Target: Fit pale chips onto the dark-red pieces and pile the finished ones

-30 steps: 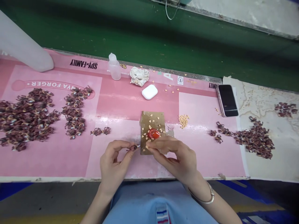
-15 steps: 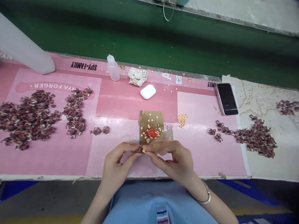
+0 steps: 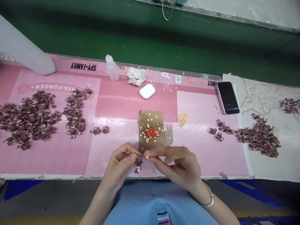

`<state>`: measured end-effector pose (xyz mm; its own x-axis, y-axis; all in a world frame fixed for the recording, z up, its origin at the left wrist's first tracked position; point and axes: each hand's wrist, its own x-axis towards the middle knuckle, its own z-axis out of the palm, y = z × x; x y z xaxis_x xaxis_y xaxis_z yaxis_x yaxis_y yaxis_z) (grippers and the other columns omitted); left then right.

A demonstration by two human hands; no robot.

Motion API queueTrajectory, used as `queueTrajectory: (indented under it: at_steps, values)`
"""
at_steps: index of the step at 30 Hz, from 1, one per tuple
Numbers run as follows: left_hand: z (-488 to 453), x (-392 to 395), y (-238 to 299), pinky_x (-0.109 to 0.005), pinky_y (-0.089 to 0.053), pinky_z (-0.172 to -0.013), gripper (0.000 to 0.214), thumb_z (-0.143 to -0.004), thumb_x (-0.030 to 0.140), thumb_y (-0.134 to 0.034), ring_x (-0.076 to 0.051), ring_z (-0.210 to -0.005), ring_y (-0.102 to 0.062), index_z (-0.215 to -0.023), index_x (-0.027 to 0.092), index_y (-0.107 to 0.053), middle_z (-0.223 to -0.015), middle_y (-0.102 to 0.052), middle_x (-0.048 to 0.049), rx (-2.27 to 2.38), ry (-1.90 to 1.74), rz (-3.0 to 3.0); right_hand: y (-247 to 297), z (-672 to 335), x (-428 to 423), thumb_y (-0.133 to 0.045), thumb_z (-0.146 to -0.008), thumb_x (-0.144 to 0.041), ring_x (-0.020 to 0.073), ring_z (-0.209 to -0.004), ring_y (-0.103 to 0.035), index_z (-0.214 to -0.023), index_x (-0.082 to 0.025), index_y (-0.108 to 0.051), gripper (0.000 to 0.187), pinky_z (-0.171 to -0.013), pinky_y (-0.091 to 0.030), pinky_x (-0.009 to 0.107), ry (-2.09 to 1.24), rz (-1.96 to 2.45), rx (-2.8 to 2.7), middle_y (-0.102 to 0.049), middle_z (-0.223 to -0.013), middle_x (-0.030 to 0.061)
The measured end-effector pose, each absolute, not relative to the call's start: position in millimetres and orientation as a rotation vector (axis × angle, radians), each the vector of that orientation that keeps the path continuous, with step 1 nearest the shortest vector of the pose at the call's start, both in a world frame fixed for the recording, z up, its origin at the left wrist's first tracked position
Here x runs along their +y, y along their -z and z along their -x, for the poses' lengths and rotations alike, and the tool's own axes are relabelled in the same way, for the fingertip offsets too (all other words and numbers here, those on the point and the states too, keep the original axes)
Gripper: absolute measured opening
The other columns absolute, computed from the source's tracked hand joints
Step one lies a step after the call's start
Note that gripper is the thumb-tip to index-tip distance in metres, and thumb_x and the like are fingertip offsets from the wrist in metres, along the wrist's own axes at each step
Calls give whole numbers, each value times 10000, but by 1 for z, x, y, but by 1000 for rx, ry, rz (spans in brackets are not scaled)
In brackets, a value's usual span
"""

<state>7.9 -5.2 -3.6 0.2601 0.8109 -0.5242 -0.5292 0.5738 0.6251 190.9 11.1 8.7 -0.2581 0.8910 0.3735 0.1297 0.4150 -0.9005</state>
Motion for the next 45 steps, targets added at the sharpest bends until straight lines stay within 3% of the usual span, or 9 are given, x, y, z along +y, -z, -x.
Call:
queueTrajectory:
  at_steps: [5,15,21,25,28,33,36,39,45]
  values:
    - [-13,-1,2,-196,-385,-467,413,-653,471,-911,-70,-447,-470,-625,163,-636,-516,-537,44,908,-842,-227,-10,-191,14,-645,-915,-35,156,-842,-803,-959,-276,-554,262,-699,-659,186,-970,843,-1785,-825,-1008,-2]
    - [-14,-1,1,-188,-359,-441,420,-576,437,-953,-60,-436,-445,-605,173,-628,-523,-557,42,934,-843,-146,-7,-190,17,-557,-1008,-83,98,-884,-795,-931,-236,-584,174,-831,-634,137,-788,795,-1924,-827,-989,1]
    - [-15,2,-2,-209,-402,-468,474,-579,491,-941,-74,-445,-428,-595,170,-593,-504,-516,51,997,-837,-208,-11,-191,18,-532,-1005,-60,142,-1028,-774,-1065,-170,-655,176,-993,-615,239,-640,727,-2093,-812,-1077,70]
    - [-14,-5,0,-223,-492,-592,348,-748,502,-855,-116,-594,-547,-720,193,-697,-641,-618,11,1163,-987,-486,-9,-195,17,-623,-981,-144,168,-1070,-763,-1123,-239,-632,170,-930,-649,280,-911,836,-1903,-796,-1134,57]
    - [-14,-10,2,-234,-529,-730,164,-873,400,-768,-145,-768,-609,-826,244,-762,-802,-666,-19,1294,-1141,-865,2,-196,14,-677,-978,-288,163,-948,-788,-1125,-262,-587,174,-797,-673,271,-1241,977,-1502,-792,-1074,50]
    - [-18,-10,4,-221,-531,-853,94,-930,292,-702,-153,-980,-630,-875,311,-775,-960,-638,-18,1336,-1133,-1247,19,-186,14,-729,-913,-500,132,-722,-776,-1016,-244,-510,353,-690,-660,252,-1869,839,-1066,-786,-839,-1]
    - [-23,-10,8,-207,-521,-875,126,-943,254,-680,-139,-1011,-620,-972,348,-758,-1016,-618,0,1299,-1107,-1419,24,-192,17,-778,-856,-533,131,-642,-757,-966,-238,-491,427,-626,-648,250,-1995,767,-883,-775,-774,-20]
    - [-21,-8,13,-241,-497,-937,216,-969,238,-628,-153,-1060,-605,-1131,354,-714,-1094,-614,-4,1371,-1127,-1589,27,-227,18,-792,-836,-543,159,-667,-767,-949,-229,-543,417,-606,-645,270,-1722,963,-1027,-796,-824,13]
    - [20,14,25,-358,-441,-936,105,-955,267,-624,-217,-998,-601,-1033,280,-692,-1024,-646,-29,1785,-1107,-1771,50,-342,4,-656,-955,-473,223,-723,-753,-974,-227,-695,251,-661,-633,361,-230,1794,-1592,-787,-892,74]
